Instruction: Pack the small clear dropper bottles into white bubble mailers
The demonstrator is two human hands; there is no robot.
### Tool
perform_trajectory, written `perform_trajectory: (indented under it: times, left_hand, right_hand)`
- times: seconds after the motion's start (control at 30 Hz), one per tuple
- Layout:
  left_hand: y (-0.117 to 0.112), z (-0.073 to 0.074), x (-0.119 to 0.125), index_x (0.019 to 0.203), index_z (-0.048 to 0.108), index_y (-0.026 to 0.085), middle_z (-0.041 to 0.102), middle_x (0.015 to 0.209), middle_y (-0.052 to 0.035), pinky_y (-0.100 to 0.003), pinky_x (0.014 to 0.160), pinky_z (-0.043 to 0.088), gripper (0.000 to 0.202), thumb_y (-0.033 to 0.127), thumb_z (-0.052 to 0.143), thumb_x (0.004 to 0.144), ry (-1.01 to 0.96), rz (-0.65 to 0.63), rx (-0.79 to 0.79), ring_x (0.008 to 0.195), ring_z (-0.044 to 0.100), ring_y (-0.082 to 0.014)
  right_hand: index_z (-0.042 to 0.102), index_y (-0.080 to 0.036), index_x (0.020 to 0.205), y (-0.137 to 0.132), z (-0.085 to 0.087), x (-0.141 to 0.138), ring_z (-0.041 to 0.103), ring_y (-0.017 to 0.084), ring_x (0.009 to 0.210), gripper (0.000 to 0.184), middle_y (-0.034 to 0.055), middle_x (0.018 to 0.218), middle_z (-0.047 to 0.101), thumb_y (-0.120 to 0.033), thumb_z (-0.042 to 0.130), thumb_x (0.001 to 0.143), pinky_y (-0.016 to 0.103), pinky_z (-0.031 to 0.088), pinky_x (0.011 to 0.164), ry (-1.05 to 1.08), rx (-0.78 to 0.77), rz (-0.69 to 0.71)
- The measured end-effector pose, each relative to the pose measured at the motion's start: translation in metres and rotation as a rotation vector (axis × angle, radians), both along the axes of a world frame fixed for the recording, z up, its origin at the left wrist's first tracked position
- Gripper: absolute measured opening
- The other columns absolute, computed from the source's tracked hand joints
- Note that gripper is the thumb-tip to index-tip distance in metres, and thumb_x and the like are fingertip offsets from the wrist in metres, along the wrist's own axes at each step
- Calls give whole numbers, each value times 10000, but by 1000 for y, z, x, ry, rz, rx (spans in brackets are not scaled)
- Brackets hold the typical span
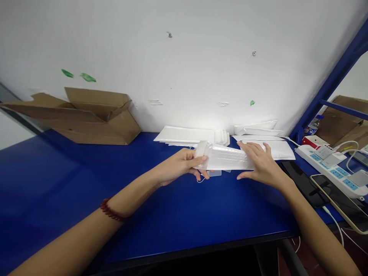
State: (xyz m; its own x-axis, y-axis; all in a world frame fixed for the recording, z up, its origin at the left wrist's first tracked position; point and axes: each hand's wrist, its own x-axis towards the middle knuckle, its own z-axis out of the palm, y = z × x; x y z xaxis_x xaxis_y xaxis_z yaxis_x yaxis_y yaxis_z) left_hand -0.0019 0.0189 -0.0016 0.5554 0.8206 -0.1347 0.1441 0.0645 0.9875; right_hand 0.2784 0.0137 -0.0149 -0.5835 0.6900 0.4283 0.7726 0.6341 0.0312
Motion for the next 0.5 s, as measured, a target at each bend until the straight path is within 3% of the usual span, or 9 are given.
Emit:
perform_trajectory:
  times: [0.17,0.23,0.37,0.5]
  left_hand:
    - [7,-11,-3,883,730,112,729,760,-93,-260,628,522,394,482,748,749,-45,86,-54,686,655,-162]
    - [7,-15,0,883,727,111,725,784,-78,-269,655,519,382,458,771,729,-82,95,-98,686,644,-153]
    - [3,-20,8,904,721,114,729,850,-75,-262,704,501,406,440,813,681,-90,53,-180,739,645,-153]
    - [-4,-20,12,932,716,119,736,893,-99,-332,790,508,412,445,798,694,-55,-79,-250,823,677,-214]
  right_hand:
    - [200,-209,1508,-7,-5,-11,475,334,1284,733,192,1392,503,-179,557,869,642,316,1045,-76,-58,-35]
    - [234,-183,1506,-13,-7,-20,437,335,1322,665,210,1429,461,-144,482,889,596,341,1052,-103,-48,-5]
    - [216,-194,1521,-23,-12,-35,339,333,1401,651,196,1543,311,-315,492,945,551,359,1072,-124,-138,112]
    - [64,-182,1548,-25,-18,-38,181,384,1457,958,210,1596,149,-559,606,853,623,298,1091,-147,-258,177]
